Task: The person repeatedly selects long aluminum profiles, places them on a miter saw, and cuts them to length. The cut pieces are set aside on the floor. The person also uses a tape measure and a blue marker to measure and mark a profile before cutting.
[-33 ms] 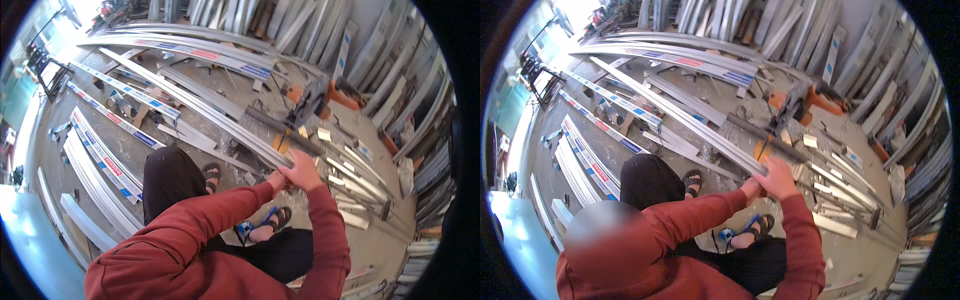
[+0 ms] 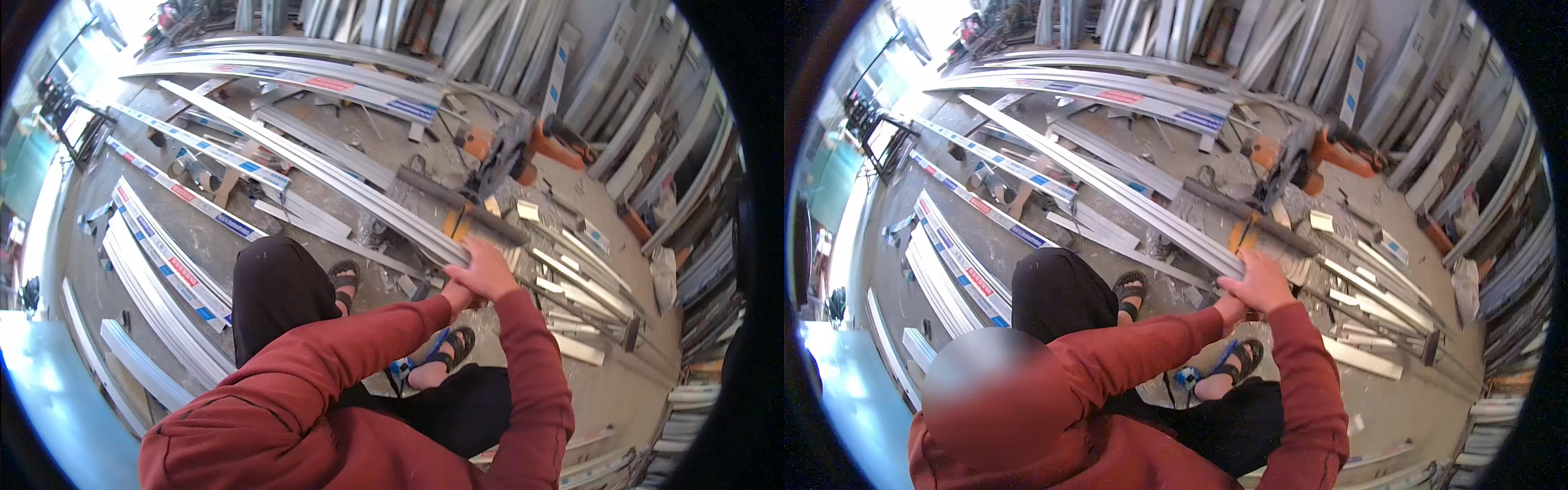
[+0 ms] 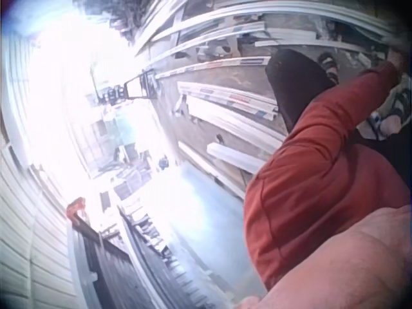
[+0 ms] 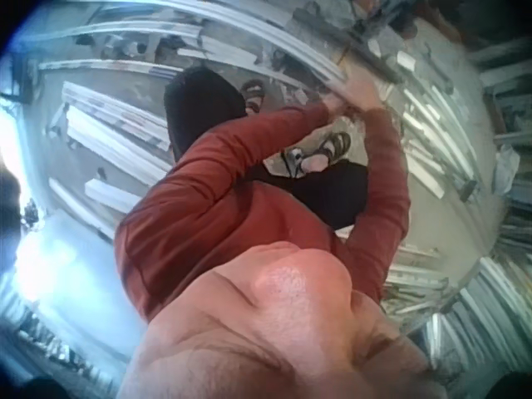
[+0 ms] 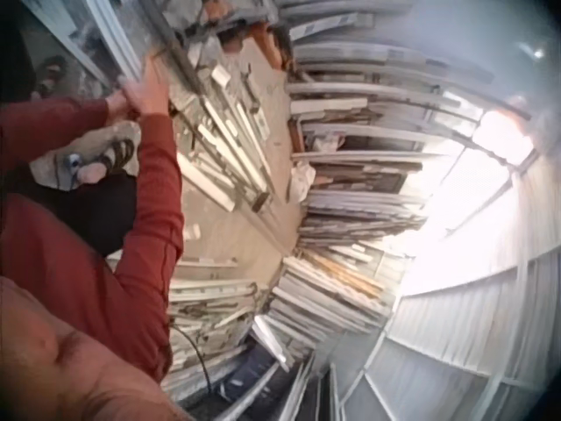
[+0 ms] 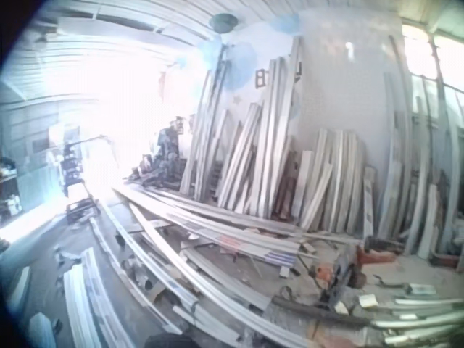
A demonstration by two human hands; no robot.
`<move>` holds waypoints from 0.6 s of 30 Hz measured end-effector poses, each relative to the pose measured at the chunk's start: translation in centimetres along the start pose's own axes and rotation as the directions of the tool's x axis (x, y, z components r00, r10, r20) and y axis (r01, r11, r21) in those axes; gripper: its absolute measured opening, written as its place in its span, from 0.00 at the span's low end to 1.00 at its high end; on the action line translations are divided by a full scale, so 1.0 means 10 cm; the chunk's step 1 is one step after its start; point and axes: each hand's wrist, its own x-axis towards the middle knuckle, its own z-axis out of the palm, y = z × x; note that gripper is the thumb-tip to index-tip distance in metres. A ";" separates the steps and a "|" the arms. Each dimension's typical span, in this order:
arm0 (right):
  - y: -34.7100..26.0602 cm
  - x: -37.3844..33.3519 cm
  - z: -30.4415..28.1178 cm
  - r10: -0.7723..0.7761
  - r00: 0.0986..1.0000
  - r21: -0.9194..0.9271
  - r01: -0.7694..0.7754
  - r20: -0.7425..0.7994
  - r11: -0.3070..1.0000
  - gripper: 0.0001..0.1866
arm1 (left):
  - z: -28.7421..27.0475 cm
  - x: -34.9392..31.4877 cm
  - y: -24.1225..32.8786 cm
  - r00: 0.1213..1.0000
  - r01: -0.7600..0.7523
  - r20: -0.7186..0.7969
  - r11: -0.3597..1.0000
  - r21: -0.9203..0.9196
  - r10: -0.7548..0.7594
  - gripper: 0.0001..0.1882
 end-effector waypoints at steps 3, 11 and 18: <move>0.04 0.09 0.08 0.172 0.959 -0.080 -0.158 0.226 0.984 0.31 | 0.12 -0.02 -0.19 0.997 0.036 0.059 0.982 0.186 -0.048 0.17; 1.71 -0.75 0.04 0.416 0.872 -0.357 -0.315 0.256 0.879 0.20 | -1.81 0.46 0.56 0.953 -0.123 -0.256 0.980 0.159 0.161 0.19; 2.92 -1.63 0.03 0.682 0.727 -0.464 -0.578 0.080 0.671 0.18 | -2.43 0.66 1.77 0.711 -0.299 -0.644 0.950 0.085 0.281 0.17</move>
